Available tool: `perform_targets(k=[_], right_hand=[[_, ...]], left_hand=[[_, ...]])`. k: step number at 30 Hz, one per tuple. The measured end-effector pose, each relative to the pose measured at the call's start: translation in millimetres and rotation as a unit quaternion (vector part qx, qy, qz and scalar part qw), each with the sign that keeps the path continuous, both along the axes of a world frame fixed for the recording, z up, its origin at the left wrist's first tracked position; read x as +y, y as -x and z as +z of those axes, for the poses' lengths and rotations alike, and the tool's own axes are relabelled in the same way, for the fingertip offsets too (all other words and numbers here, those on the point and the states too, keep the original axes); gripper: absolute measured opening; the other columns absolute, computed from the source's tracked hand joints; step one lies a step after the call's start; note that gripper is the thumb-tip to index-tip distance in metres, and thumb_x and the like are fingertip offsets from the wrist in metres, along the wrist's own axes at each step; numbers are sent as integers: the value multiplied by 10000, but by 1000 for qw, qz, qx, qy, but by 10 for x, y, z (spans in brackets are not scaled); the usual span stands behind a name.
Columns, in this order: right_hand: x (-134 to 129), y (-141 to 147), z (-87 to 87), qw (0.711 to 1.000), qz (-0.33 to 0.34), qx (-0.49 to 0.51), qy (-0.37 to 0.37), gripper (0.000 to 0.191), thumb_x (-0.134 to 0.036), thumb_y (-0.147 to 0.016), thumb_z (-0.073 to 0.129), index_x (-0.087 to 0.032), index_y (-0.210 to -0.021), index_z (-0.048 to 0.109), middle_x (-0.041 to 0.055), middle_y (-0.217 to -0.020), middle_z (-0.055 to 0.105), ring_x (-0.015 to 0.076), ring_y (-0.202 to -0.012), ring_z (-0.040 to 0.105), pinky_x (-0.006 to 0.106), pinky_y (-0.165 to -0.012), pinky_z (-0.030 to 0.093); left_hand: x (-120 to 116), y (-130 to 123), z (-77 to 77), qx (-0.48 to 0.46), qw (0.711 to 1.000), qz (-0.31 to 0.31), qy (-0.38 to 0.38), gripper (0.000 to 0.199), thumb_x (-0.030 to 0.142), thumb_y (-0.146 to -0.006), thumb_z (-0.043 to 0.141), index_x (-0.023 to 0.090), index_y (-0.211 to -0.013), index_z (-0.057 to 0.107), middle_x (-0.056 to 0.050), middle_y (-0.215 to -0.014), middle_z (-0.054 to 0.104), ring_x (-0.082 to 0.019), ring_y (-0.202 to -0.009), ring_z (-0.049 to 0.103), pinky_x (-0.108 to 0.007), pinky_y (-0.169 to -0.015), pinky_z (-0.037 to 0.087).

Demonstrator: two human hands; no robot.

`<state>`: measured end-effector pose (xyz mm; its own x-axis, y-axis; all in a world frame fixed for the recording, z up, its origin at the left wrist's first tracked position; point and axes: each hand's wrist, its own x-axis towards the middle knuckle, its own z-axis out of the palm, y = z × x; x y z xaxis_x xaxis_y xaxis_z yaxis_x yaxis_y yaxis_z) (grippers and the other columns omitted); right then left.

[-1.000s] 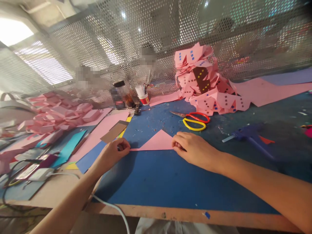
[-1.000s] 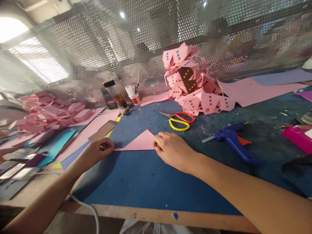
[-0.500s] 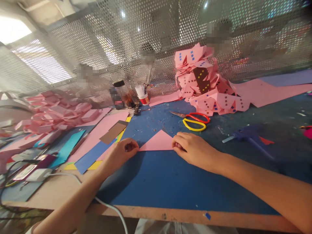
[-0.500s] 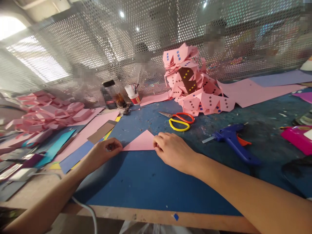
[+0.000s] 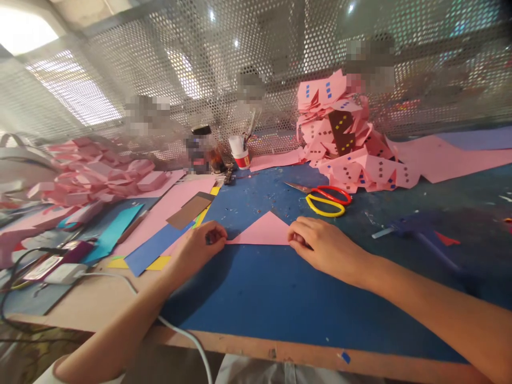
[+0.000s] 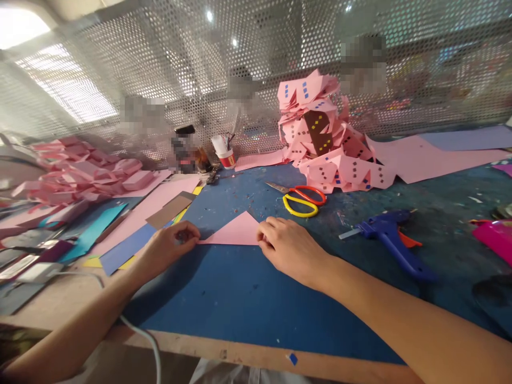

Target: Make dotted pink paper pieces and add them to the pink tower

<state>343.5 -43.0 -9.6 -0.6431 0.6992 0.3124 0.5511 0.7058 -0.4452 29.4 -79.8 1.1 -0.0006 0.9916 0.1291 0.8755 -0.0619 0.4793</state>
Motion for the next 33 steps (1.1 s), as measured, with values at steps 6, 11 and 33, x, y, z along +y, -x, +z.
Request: perform_targets(k=[6,11,33], right_hand=[[0,-4,14,1000,0,-1,-2,107,-104,-903,555,-201,-895,599,8,-889,620,149,-797,569,282,-730,411],[-1,-4,8,1000,-1,1,-2,112,-101,-901,552,-203,-890,596,10,-884,620,153,-799,572,286,-734,414],[3,-15,8,1000,3,-2,-4,107,-105,-907,562,-205,-887,595,10,-880,613,151,-799,569,285,-727,421]], left_hand=[[-37,-174,42,-9,1000,-18,-17,127,346,-844,603,228,-836,649,20,-778,652,-164,-744,589,-275,-701,427],[15,-203,61,-10,999,-52,9,152,352,-829,608,217,-776,652,24,-699,628,-150,-659,554,-258,-626,413],[-41,84,23,18,1000,-7,-14,106,298,-795,561,217,-821,625,4,-746,657,-183,-712,594,-290,-702,444]])
